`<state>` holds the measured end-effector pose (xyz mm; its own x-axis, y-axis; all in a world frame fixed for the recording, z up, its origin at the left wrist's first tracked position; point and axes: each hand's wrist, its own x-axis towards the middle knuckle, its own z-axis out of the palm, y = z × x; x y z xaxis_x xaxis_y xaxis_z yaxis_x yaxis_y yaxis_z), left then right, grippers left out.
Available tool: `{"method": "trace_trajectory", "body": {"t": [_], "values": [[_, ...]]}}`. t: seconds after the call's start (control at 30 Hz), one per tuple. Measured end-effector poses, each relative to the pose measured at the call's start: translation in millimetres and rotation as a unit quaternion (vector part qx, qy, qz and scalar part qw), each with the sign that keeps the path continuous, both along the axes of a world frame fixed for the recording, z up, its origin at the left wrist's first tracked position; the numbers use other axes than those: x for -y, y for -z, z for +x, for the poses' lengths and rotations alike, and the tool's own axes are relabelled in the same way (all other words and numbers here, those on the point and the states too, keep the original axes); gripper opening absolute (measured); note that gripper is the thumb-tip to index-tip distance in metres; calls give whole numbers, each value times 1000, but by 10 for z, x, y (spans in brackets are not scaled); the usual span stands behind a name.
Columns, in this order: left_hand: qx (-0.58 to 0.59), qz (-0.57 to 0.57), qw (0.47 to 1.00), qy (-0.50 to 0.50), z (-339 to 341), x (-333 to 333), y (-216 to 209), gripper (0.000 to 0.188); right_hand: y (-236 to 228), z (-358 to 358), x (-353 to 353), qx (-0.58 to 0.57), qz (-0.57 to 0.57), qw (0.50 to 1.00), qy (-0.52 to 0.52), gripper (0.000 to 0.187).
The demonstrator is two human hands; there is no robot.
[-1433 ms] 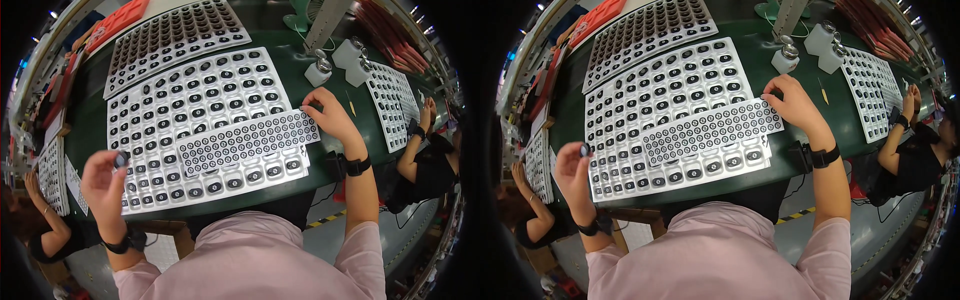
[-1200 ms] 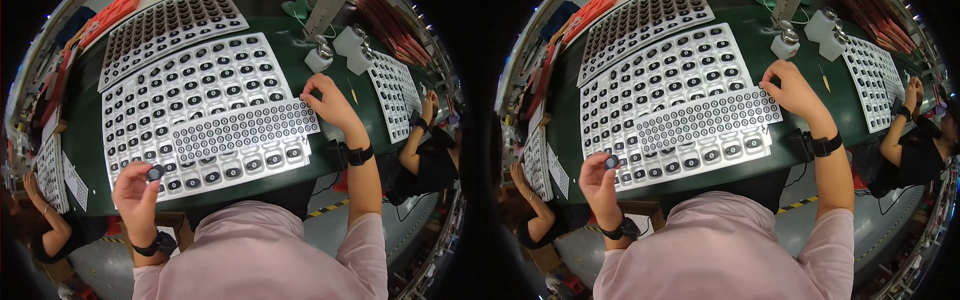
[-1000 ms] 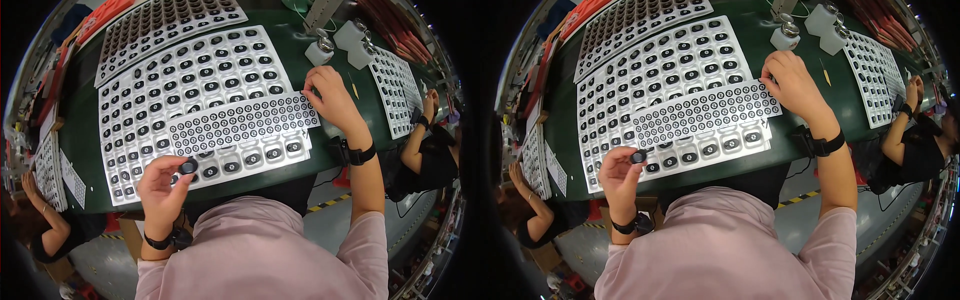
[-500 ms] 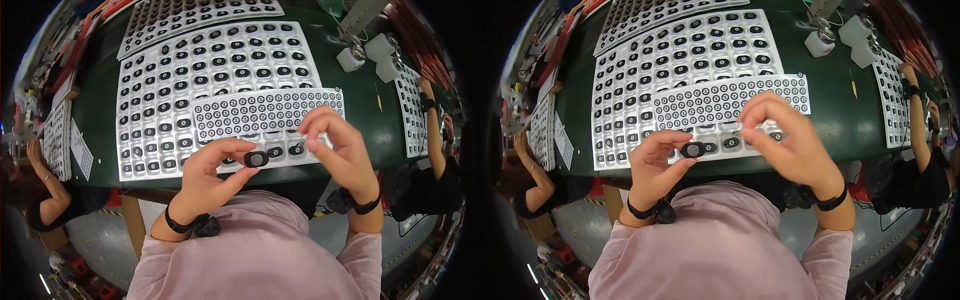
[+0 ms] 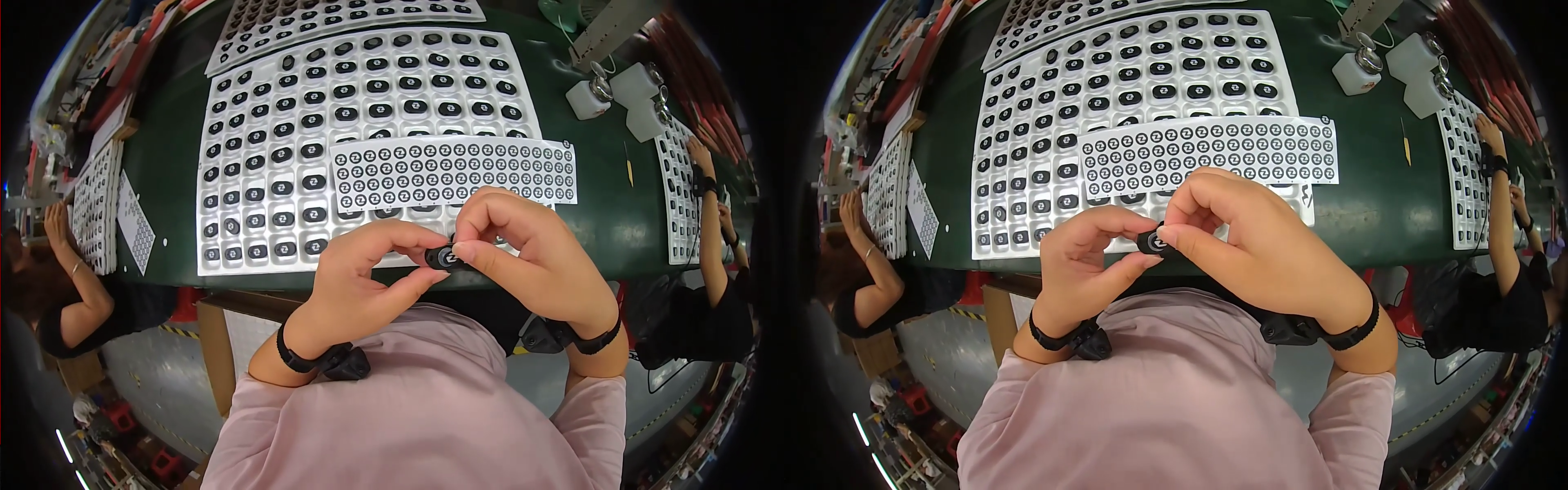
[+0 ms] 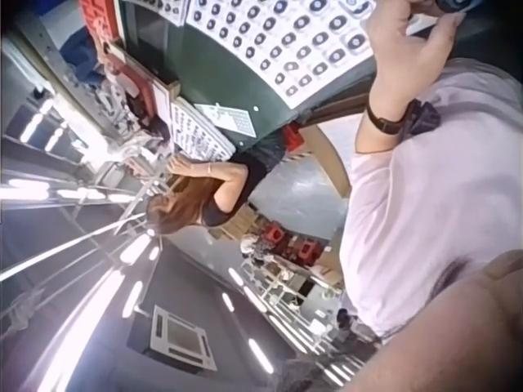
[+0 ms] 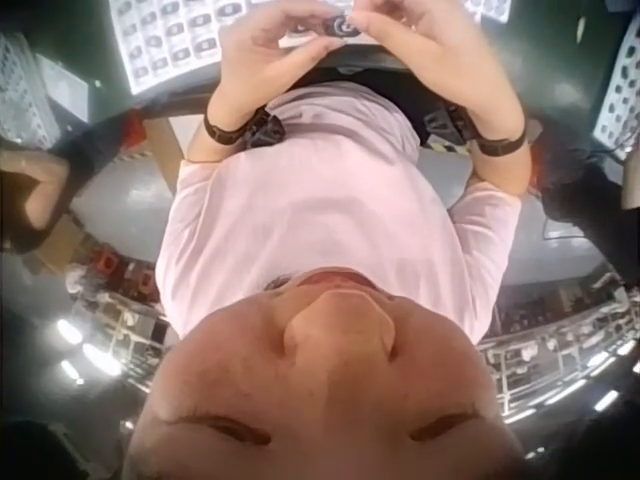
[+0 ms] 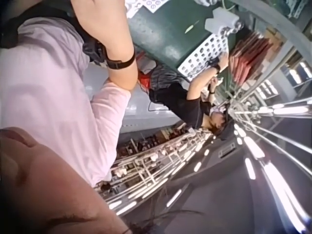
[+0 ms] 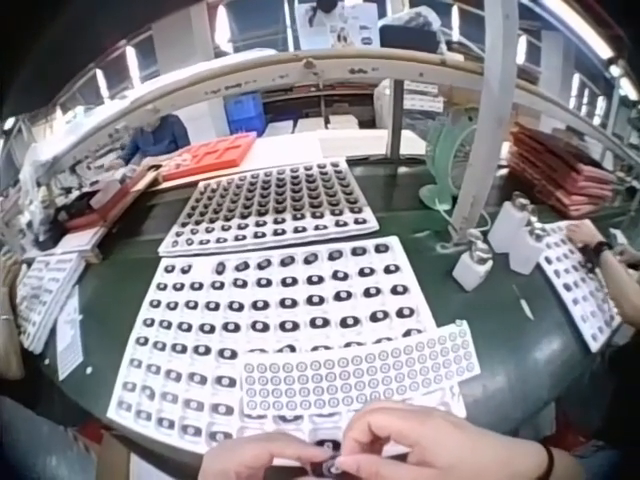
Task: The person picks up a black component from a tray, peels a small white sticker from a sheet, and presses it onto the component. After repeating this for several components, the person folds the sticker sheet and sets it aside.
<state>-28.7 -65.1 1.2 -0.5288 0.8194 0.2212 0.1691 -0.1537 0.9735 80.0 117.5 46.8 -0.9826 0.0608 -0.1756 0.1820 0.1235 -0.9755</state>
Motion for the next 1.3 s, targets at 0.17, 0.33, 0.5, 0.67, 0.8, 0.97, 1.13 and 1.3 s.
{"method": "trace_trajectory", "body": {"t": [0.17,0.33,0.5,0.67,0.8,0.97,1.13,1.3], "values": [[-8,-3,1000,1,4,2,-7,26,-20,-3,27,-13,23,1000,-1,4],[-9,8,1000,-3,10,1,17,26,-25,3,65,-23,25,999,15,5],[-18,20,999,-16,20,-6,27,26,3,6,98,-40,21,998,36,6],[-10,24,999,-18,25,-9,28,26,30,-3,119,-49,30,998,38,7],[-17,26,999,-24,28,-13,36,26,61,-2,130,-54,34,997,46,7],[-30,22,999,-39,42,-21,37,26,118,7,150,-71,25,995,65,6],[-42,24,998,-51,46,-36,39,25,151,1,166,-79,15,994,79,6],[-55,27,996,-60,45,-42,31,24,198,0,170,-100,25,991,81,7]]}}
